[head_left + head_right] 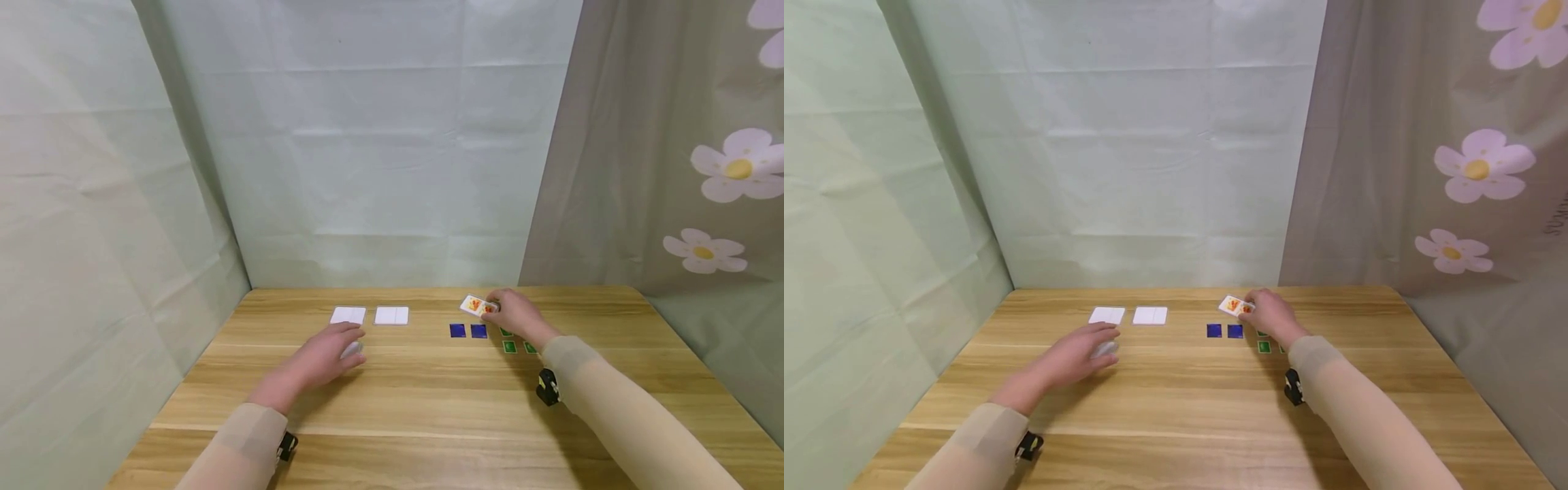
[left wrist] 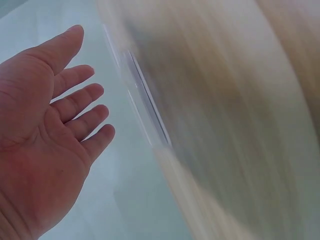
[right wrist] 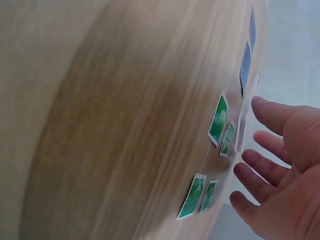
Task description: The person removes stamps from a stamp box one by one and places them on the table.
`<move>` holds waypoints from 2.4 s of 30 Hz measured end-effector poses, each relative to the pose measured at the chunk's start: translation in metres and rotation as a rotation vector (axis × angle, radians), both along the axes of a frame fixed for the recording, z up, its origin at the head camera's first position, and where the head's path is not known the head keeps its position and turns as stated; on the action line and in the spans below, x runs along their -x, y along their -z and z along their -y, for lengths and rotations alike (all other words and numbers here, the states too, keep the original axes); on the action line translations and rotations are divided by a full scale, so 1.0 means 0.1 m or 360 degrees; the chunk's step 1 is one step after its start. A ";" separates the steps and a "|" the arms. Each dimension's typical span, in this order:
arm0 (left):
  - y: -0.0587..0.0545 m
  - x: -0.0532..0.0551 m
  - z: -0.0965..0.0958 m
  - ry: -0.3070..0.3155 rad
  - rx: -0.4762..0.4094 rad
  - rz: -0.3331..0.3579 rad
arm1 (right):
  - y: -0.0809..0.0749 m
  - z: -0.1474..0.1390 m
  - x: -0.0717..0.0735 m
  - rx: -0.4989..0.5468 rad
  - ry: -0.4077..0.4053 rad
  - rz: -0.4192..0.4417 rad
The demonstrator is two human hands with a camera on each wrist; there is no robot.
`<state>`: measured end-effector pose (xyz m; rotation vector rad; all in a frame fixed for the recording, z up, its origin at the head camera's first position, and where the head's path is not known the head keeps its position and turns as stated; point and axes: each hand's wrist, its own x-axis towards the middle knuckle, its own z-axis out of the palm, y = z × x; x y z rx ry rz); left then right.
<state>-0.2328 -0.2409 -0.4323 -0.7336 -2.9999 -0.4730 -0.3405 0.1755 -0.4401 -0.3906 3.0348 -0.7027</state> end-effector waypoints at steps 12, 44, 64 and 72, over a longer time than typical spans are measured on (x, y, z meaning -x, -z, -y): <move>0.03 0.04 -0.30 0.0101 -0.0040 -0.0038 | 0.02 0.01 -0.01 0.0020 0.0022 0.0036; -0.07 0.08 -1.01 0.0235 -0.0022 -0.0093 | -0.09 0.04 0.02 -0.0264 -0.0041 -0.0021; -0.05 0.04 -1.07 0.0212 -0.0023 -0.0066 | -0.07 0.06 -0.08 -0.0136 -0.0137 -0.0063; -0.06 0.03 -1.06 0.0240 -0.0047 -0.0082 | -0.09 0.12 -0.26 -0.0095 -0.0267 -0.0100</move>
